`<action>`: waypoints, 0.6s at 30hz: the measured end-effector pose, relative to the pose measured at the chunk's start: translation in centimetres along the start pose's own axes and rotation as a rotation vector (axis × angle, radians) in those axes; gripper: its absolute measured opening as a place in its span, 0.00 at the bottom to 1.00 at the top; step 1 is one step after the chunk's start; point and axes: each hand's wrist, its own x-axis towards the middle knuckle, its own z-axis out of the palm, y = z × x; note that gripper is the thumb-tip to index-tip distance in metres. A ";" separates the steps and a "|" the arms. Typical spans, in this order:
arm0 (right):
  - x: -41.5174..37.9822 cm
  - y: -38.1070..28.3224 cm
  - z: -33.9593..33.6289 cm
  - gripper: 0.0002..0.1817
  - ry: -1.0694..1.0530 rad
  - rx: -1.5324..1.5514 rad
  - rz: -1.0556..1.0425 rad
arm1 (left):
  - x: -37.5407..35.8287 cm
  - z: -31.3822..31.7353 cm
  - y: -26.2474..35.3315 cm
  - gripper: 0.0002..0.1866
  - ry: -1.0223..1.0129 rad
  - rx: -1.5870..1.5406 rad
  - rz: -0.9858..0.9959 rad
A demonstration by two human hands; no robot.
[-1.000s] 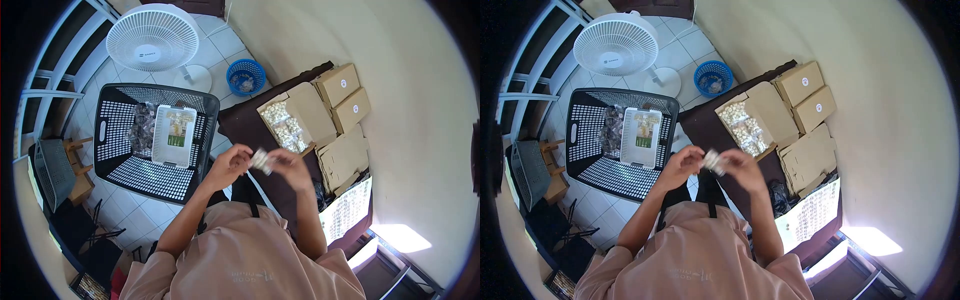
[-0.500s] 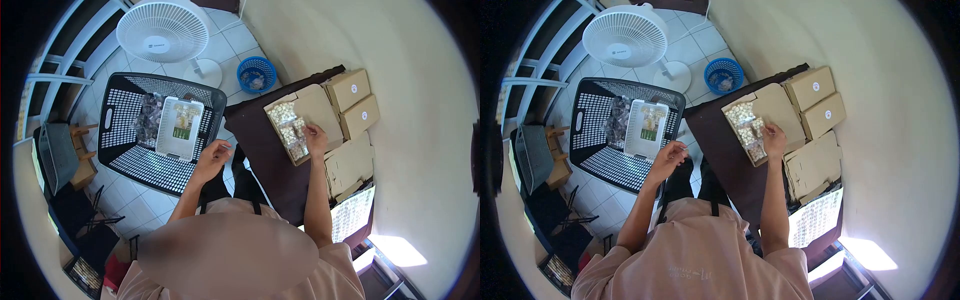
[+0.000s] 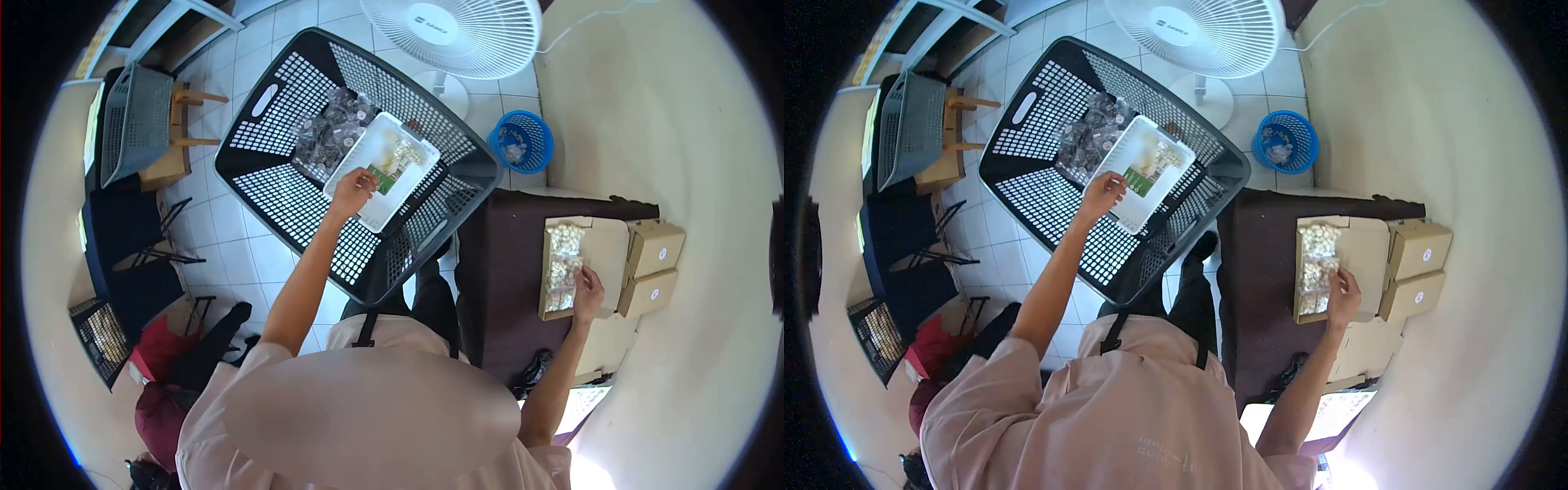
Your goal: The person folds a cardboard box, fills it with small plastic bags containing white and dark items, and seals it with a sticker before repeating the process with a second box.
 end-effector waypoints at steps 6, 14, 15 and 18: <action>-3.0 -1.9 -1.6 0.17 0.176 0.073 0.189 | 9.1 -0.5 -6.8 0.13 0.098 0.488 0.094; -12.9 -3.3 -0.9 0.16 0.156 -0.107 0.325 | 17.1 2.7 -8.3 0.33 -0.046 0.798 0.025; -14.2 -5.1 -0.5 0.15 0.128 -0.084 0.400 | 17.6 2.9 -7.9 0.33 -0.065 0.856 -0.019; -16.5 -6.6 0.8 0.13 0.099 -0.055 0.477 | 19.4 3.4 -9.0 0.31 -0.072 0.944 -0.051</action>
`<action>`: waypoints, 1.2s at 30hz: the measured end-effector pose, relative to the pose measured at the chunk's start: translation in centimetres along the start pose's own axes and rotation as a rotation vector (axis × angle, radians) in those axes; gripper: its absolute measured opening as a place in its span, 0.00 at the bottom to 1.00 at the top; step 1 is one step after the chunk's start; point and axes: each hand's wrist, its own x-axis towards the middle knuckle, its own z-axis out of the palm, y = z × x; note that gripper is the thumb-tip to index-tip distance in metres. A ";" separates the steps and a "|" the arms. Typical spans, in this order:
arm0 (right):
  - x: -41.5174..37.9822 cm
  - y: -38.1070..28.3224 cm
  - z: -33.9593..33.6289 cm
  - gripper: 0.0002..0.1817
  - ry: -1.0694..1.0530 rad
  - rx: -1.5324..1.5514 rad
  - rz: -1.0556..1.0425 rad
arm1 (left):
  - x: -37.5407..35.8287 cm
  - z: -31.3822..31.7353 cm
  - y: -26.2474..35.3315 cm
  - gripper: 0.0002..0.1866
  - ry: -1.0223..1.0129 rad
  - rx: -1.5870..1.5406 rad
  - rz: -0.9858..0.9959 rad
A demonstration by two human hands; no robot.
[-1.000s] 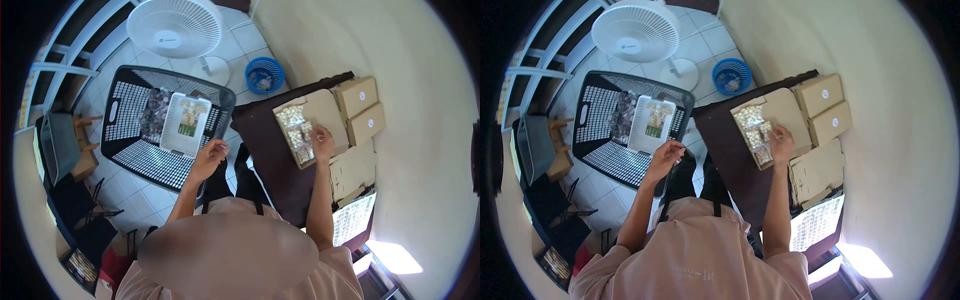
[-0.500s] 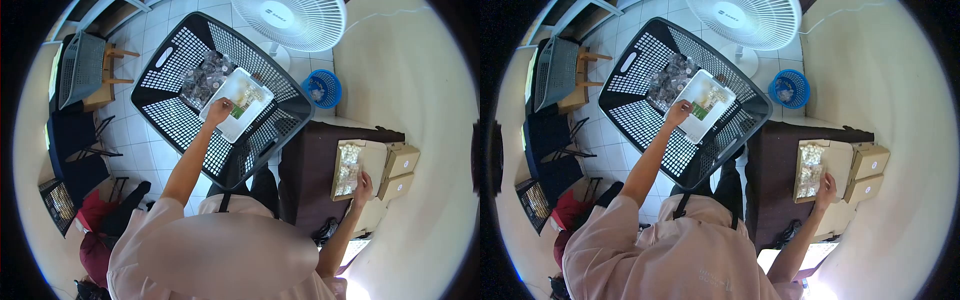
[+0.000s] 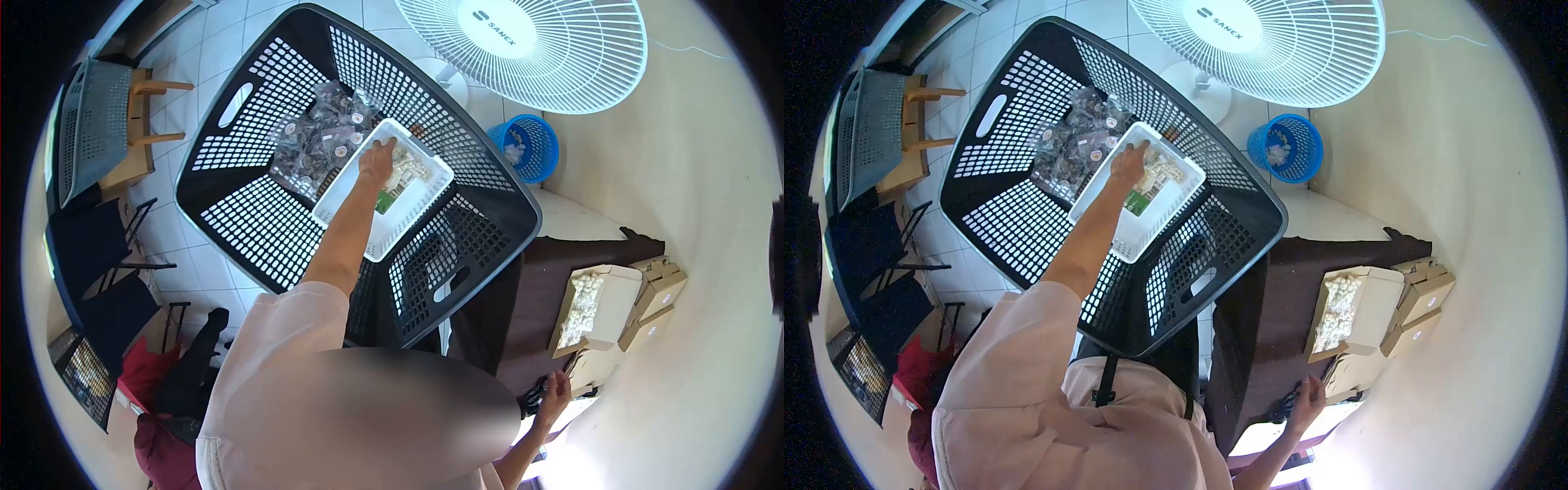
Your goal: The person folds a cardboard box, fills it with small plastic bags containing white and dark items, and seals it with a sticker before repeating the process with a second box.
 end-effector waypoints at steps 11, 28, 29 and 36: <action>-3.2 -7.7 3.4 0.11 -0.133 0.116 -0.126 | -9.4 -4.5 -0.1 0.20 -0.381 -1.500 -0.099; -6.6 -18.7 10.6 0.09 -0.843 0.712 -0.331 | -30.3 -16.3 11.8 0.12 -0.744 -1.259 0.535; -6.5 -18.1 10.3 0.07 -0.819 0.759 -0.323 | -30.5 -15.8 12.2 0.09 -0.690 -1.250 0.576; -5.1 -14.2 5.9 0.09 -0.755 0.854 -0.271 | -33.6 -13.7 17.0 0.06 -0.603 -1.195 0.531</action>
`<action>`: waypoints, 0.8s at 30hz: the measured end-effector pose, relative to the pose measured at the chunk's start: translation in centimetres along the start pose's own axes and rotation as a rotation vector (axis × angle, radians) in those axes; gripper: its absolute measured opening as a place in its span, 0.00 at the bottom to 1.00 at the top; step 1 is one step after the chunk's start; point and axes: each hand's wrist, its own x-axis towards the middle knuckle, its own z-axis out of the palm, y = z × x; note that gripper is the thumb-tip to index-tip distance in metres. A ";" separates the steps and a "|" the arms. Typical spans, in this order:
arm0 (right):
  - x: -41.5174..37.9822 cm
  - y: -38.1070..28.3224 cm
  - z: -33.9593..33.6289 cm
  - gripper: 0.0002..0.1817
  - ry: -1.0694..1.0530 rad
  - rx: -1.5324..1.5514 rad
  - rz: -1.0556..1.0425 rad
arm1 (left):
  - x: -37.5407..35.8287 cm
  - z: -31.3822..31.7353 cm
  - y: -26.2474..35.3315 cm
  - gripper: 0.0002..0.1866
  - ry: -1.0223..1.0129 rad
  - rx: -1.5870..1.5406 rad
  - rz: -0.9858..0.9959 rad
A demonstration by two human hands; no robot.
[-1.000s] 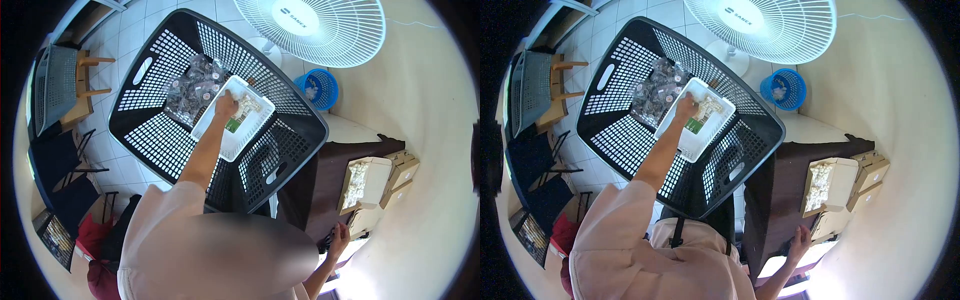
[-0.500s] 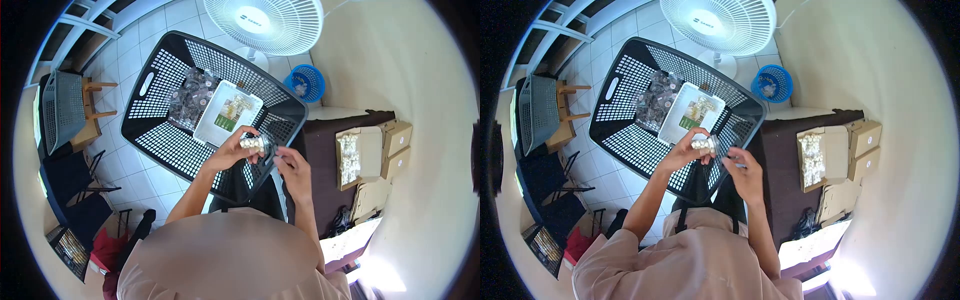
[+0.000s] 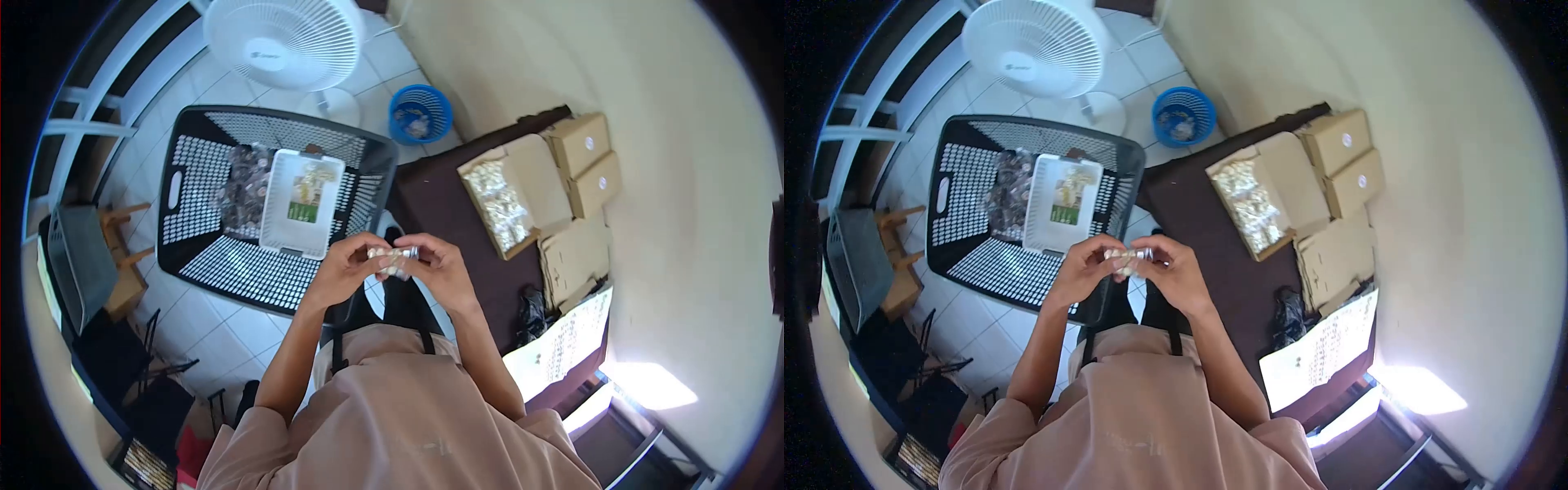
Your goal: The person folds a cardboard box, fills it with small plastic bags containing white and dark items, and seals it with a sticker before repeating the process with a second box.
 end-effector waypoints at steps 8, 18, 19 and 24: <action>-3.2 0.4 -6.3 0.11 0.041 0.071 0.021 | 2.5 5.9 -2.4 0.12 -0.093 -0.074 -0.047; -6.2 0.3 -13.1 0.11 0.037 0.088 0.054 | 5.3 11.5 -4.3 0.13 -0.138 -0.078 -0.219; -6.3 0.3 -13.6 0.11 0.032 0.074 0.031 | 5.5 12.0 -4.2 0.14 -0.164 -0.068 -0.211; -5.5 0.9 -18.0 0.12 0.250 -0.095 0.009 | 5.8 13.2 -5.3 0.15 -0.102 -0.053 -0.199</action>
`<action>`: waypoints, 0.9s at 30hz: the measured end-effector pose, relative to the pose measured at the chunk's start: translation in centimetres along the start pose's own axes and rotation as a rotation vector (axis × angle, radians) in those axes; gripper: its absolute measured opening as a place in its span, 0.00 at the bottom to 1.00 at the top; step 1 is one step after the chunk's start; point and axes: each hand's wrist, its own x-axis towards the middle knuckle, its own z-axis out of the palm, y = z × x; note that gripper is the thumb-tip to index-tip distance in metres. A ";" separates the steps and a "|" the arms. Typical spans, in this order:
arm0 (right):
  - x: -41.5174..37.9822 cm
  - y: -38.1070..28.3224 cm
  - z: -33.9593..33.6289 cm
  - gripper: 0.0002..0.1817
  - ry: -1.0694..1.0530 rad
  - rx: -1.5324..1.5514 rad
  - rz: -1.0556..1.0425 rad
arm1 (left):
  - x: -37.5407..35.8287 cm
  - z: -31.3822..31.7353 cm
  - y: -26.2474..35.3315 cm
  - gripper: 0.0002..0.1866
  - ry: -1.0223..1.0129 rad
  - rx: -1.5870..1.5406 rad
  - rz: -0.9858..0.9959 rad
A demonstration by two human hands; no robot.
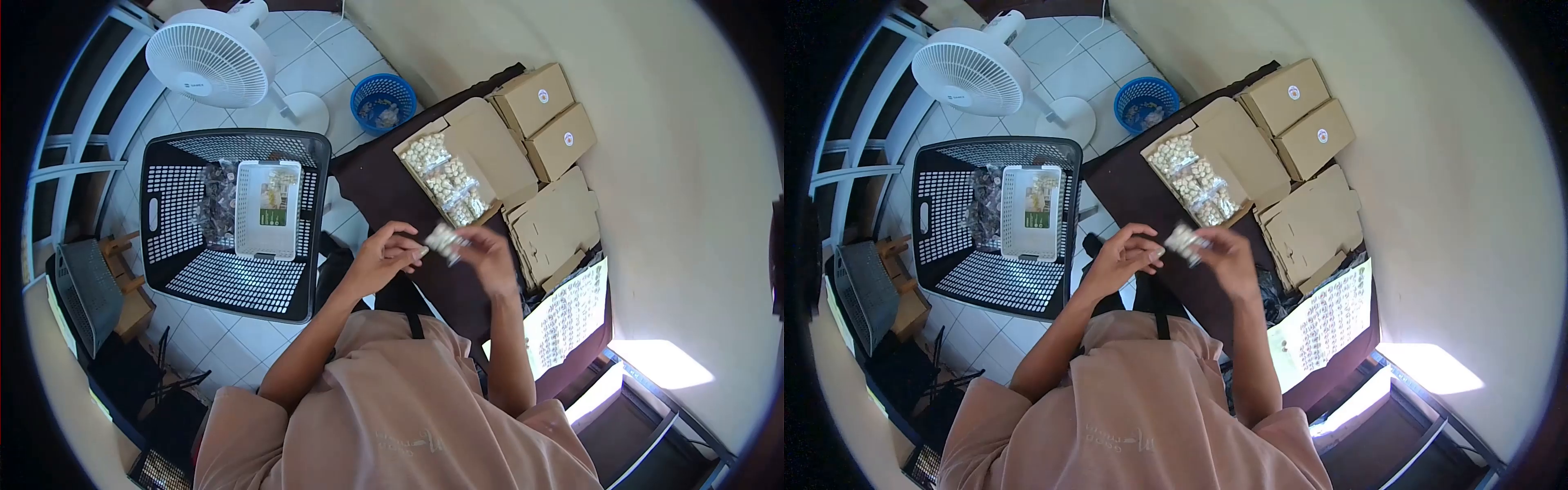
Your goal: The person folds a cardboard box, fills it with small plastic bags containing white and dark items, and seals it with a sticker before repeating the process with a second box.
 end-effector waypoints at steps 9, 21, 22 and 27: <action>7.0 5.1 -4.5 0.11 0.391 -0.458 -0.139 | 0.3 -4.2 -1.0 0.11 0.199 0.299 -0.025; 7.4 4.6 -8.2 0.18 0.860 -0.351 -0.064 | 16.3 -6.3 3.3 0.15 0.443 0.873 0.338; 7.5 4.4 -8.0 0.18 0.867 -0.348 -0.064 | 18.0 -7.1 2.6 0.16 0.402 0.978 0.314; 9.0 5.0 -7.6 0.14 0.707 -0.158 0.014 | 19.8 -6.2 3.0 0.19 0.295 1.169 0.240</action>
